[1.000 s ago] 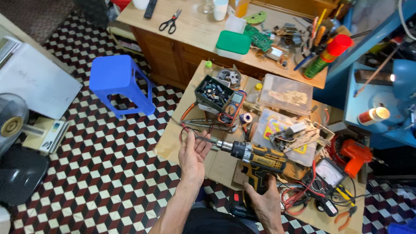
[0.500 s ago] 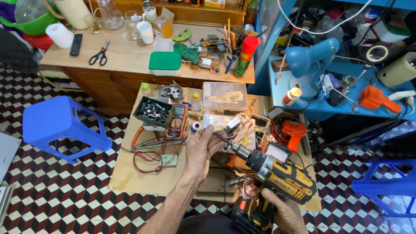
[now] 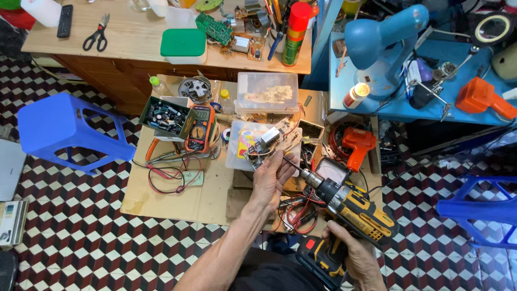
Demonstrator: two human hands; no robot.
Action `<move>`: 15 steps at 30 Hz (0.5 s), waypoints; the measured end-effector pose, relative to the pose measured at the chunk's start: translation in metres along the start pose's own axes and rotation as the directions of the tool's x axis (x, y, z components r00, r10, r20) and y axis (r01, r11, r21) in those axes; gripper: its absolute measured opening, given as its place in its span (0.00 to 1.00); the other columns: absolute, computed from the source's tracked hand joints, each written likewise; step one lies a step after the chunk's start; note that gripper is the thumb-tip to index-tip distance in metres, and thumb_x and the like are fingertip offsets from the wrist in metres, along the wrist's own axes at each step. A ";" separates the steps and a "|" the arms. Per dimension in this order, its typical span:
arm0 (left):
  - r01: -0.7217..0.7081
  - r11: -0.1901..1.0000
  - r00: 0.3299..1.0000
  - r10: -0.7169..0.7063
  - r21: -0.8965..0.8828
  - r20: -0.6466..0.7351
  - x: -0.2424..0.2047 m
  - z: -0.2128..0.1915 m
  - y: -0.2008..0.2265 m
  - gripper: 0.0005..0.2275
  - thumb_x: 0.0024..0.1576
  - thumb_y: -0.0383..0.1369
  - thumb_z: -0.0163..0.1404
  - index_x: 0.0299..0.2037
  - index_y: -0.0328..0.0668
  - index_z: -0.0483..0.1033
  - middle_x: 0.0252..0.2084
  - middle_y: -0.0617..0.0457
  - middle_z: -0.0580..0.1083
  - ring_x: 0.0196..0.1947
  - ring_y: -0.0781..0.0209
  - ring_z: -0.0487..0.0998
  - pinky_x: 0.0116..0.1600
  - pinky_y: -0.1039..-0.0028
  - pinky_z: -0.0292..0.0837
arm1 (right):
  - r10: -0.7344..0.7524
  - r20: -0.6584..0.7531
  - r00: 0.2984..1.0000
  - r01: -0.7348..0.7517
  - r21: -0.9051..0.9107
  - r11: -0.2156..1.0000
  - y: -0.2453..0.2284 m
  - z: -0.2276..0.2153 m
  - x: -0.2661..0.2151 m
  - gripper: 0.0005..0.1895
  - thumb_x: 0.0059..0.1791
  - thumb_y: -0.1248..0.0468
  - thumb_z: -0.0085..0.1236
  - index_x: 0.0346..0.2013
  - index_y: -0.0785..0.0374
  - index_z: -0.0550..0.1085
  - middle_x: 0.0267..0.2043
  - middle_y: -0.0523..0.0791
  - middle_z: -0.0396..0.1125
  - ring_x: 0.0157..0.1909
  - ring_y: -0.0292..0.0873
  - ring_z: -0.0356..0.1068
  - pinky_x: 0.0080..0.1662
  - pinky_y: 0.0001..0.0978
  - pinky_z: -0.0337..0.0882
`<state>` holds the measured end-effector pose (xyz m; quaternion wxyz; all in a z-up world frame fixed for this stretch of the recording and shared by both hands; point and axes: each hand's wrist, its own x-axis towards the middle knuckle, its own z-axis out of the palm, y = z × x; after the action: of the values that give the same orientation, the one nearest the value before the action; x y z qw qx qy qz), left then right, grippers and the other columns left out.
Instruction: The person works on a circuit board at a cluttered workbench. They use a multimeter to test connections, then use a power drill to remove components from the board. Finally, they use a heat gun to apply heat to the circuit board.
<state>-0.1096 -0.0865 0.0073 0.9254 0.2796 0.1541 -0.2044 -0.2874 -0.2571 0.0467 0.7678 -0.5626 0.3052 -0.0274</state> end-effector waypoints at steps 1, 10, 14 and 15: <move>0.023 1.000 1.000 -0.023 -0.012 -0.003 0.003 0.000 -0.003 0.13 0.60 0.36 0.56 0.49 0.36 0.73 0.45 0.45 0.80 0.45 0.57 0.83 0.51 0.70 0.81 | 0.006 -0.004 1.000 -0.006 0.027 1.000 0.001 -0.001 0.001 0.18 0.46 0.70 0.63 0.48 0.77 0.74 0.33 0.54 0.72 0.33 0.44 0.75 0.37 0.36 0.77; 0.166 0.985 0.985 -0.168 0.041 0.049 0.029 -0.014 -0.006 0.13 0.60 0.35 0.55 0.48 0.36 0.71 0.45 0.45 0.79 0.45 0.57 0.83 0.52 0.70 0.81 | -0.051 -0.158 0.986 0.080 0.182 0.980 0.012 0.040 -0.011 0.21 0.43 0.75 0.57 0.51 0.73 0.73 0.46 0.56 0.76 0.31 0.42 0.73 0.35 0.32 0.76; 0.196 0.979 0.972 -0.201 0.053 0.118 0.035 -0.014 -0.003 0.13 0.62 0.35 0.54 0.50 0.34 0.73 0.46 0.46 0.79 0.46 0.58 0.82 0.55 0.69 0.80 | -0.071 -0.184 0.980 0.115 0.240 0.964 0.015 0.057 -0.014 0.21 0.43 0.75 0.57 0.52 0.72 0.73 0.46 0.56 0.75 0.31 0.42 0.72 0.34 0.32 0.76; 0.213 0.974 0.967 -0.221 0.073 0.128 0.036 -0.014 -0.003 0.13 0.62 0.35 0.54 0.50 0.33 0.73 0.46 0.45 0.79 0.46 0.57 0.82 0.55 0.68 0.80 | -0.073 -0.191 0.979 0.121 0.253 0.960 0.018 0.059 -0.013 0.20 0.43 0.75 0.57 0.51 0.73 0.73 0.46 0.56 0.74 0.31 0.42 0.72 0.34 0.32 0.76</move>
<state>-0.0820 -0.0910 -0.0196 0.8972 0.2733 0.1146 -0.3275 -0.2739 -0.1958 0.0476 0.8026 -0.4654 0.3388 -0.1563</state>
